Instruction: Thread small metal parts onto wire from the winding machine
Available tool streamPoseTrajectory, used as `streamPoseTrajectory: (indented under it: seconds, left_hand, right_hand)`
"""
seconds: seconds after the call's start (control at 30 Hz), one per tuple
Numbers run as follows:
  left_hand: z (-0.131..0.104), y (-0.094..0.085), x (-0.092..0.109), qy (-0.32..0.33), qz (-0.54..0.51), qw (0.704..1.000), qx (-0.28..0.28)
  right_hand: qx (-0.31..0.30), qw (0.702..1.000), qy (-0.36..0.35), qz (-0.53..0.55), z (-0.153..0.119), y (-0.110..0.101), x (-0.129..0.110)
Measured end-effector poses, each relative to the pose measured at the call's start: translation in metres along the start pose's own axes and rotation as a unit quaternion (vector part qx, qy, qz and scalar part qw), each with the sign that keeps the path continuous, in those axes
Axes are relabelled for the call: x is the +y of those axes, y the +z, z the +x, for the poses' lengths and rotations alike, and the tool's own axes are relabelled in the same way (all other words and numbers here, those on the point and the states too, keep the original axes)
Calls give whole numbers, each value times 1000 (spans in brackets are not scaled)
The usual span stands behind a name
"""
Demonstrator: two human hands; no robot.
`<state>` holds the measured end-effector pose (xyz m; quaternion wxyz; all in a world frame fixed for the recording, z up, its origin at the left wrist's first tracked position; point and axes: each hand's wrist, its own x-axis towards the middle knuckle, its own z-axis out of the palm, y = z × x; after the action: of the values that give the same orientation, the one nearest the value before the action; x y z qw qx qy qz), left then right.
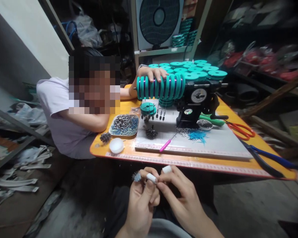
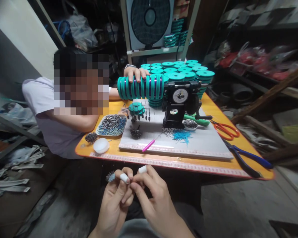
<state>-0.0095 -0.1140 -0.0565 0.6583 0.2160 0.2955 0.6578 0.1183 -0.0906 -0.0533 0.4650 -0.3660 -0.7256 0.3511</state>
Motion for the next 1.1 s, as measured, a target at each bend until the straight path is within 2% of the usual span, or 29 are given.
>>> streamPoseTrajectory:
  seconds: [0.17, 0.3, 0.4, 0.5, 0.57, 0.67, 0.7, 0.77, 0.83, 0.93, 1.0, 1.1]
  left_hand:
    - [-4, -10, 2, -35, -18, 999, -26]
    - [-10, -28, 7, -84, 19, 995, -53]
    - [-17, -40, 13, -157, 91, 983, -22]
    - [-21, -47, 17, -186, 165, 968, 27]
    - [-21, -46, 20, -147, 215, 964, 45]
    - [-15, -40, 25, 0, 307, 951, 39]
    - [-12, -37, 27, 67, 346, 935, 30]
    - [-6, -34, 29, 201, 420, 885, 10]
    - [-1, -33, 30, 285, 478, 831, -18]
    - [3, -31, 31, 288, 536, 790, -68]
    - [3, -29, 31, 264, 547, 788, -100]
    - [1, -24, 34, 218, 544, 802, -119]
  right_hand:
    - [-18, 996, -76, -52, 0, 0, -3]
    - [-63, 963, -210, -157, 5, -6, -1]
    - [-65, 937, -282, -194, 14, -22, -3]
    - [-43, 944, -270, -185, 22, -41, -13]
    - [-62, 952, -239, -179, 25, -46, -19]
    - [-54, 978, -149, -135, 23, -37, -21]
    - [-42, 985, -116, -117, 21, -32, -20]
    - [-32, 992, -72, -99, 18, -24, -17]
    - [-36, 991, -63, -110, 15, -20, -14]
    - [-41, 986, -82, -142, 14, -20, -13]
    - [-41, 981, -96, -162, 15, -22, -14]
    - [-50, 976, -112, -178, 17, -25, -15]
